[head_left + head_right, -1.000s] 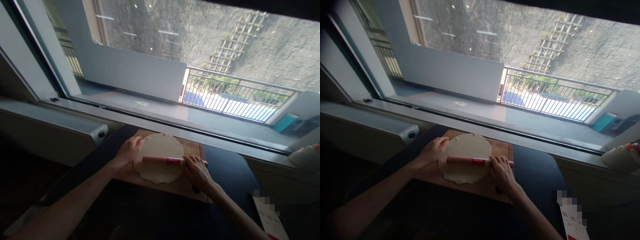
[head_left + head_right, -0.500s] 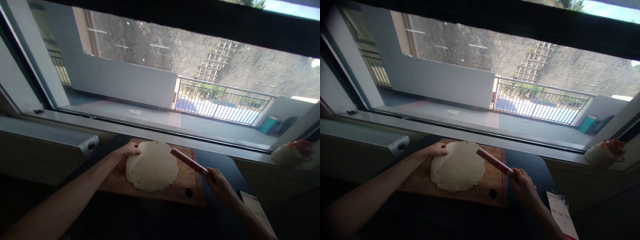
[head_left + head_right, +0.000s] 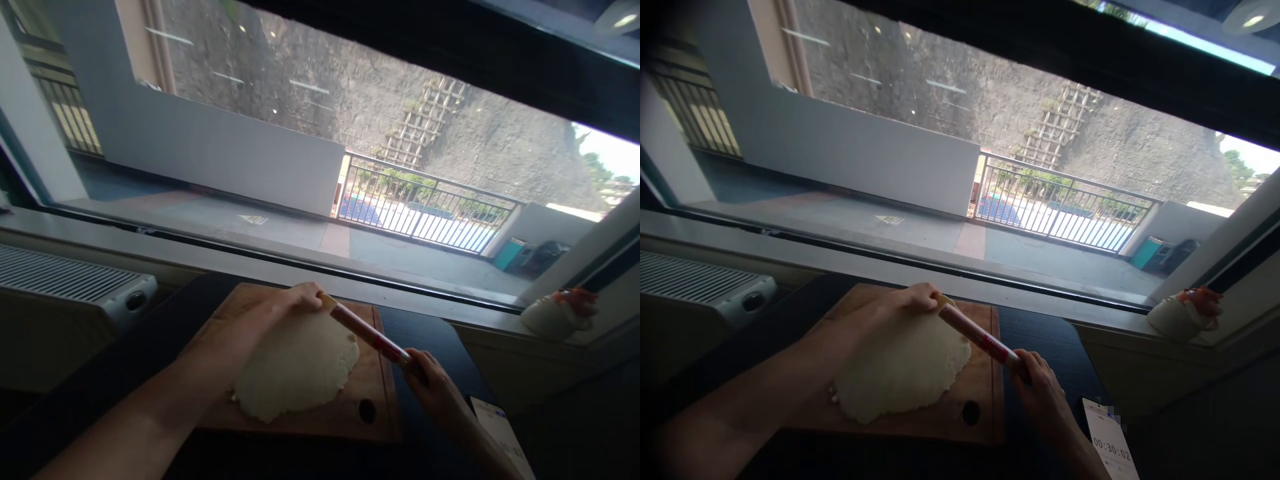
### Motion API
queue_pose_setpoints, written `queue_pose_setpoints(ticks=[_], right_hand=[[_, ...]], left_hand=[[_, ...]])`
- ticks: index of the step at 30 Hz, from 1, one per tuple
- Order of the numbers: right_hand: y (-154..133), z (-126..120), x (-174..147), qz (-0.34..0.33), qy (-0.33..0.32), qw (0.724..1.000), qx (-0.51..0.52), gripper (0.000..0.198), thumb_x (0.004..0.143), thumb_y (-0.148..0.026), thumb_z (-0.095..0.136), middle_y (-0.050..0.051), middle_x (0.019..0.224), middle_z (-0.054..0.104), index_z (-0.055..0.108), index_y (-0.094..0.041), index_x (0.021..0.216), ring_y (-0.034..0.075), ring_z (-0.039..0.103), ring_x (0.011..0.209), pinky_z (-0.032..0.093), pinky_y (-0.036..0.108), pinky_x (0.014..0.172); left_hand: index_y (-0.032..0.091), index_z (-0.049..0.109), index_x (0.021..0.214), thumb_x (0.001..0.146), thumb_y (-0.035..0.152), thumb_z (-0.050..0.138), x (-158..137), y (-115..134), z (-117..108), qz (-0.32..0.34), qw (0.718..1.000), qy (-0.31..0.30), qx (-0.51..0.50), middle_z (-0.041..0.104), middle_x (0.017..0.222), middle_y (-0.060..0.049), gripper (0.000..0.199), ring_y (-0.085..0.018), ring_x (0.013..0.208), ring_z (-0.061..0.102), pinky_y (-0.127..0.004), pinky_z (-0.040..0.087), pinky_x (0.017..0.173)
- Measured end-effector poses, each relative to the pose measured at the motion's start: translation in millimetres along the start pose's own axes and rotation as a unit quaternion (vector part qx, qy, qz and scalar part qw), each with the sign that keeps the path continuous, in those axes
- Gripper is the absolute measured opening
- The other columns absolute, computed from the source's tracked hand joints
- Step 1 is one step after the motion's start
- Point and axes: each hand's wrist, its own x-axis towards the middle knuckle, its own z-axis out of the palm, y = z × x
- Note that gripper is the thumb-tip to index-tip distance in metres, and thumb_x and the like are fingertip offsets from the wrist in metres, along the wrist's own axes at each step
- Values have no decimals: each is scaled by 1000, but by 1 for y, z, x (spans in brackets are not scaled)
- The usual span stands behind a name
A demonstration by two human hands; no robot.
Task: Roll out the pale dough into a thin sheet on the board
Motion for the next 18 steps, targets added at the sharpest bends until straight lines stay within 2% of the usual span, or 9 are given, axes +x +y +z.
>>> queue_pose_setpoints(ticks=[3,6,9,12,14,16,18], right_hand=[[3,-2,2,8,-1,1000,-17,32,82,-34,46,6,103,61,56,-27,112,22,59,88,47,32,68],[-4,-1,-1,-3,-21,999,-31,30,82,-33,47,4,102,61,55,-27,111,21,58,88,46,31,69],[-26,3,-4,-38,-44,997,-53,28,83,-31,49,2,101,60,55,-29,110,20,56,89,44,30,71],[-54,11,-3,-80,-36,993,-80,24,83,-26,51,1,98,59,58,-29,105,20,54,91,41,30,74],[-72,20,-3,-107,-29,991,-79,18,84,-26,50,2,97,59,59,-27,100,19,53,92,40,31,77],[-85,32,-8,-125,-29,990,-66,13,86,-28,49,2,96,59,59,-25,93,18,52,91,40,30,79],[-92,45,-13,-123,-12,990,-64,15,89,-32,45,2,95,58,59,-24,90,18,51,90,39,31,81]], left_hand=[[21,65,79,66,29,59,-9,6,13,21,999,30,30,68,85,-2,17,-18,77,63,-24,44,67],[20,62,91,77,36,51,-33,-14,7,-1,993,97,72,67,93,-6,24,-20,85,62,-28,44,75],[16,56,107,85,37,39,-63,-35,-8,-39,977,176,115,63,104,-12,35,-25,97,58,-36,43,85],[13,52,116,88,35,34,-94,-30,-13,-43,959,240,147,56,119,-16,40,-28,114,49,-42,36,97],[15,51,120,90,35,30,-116,-15,0,12,954,257,156,54,124,-14,42,-25,119,46,-40,33,102],[17,50,124,92,36,27,-140,3,25,109,951,241,161,54,129,-10,44,-21,122,45,-38,32,105],[21,46,131,92,37,28,-160,15,53,161,953,176,186,50,135,-8,46,-22,127,41,-41,27,108]])
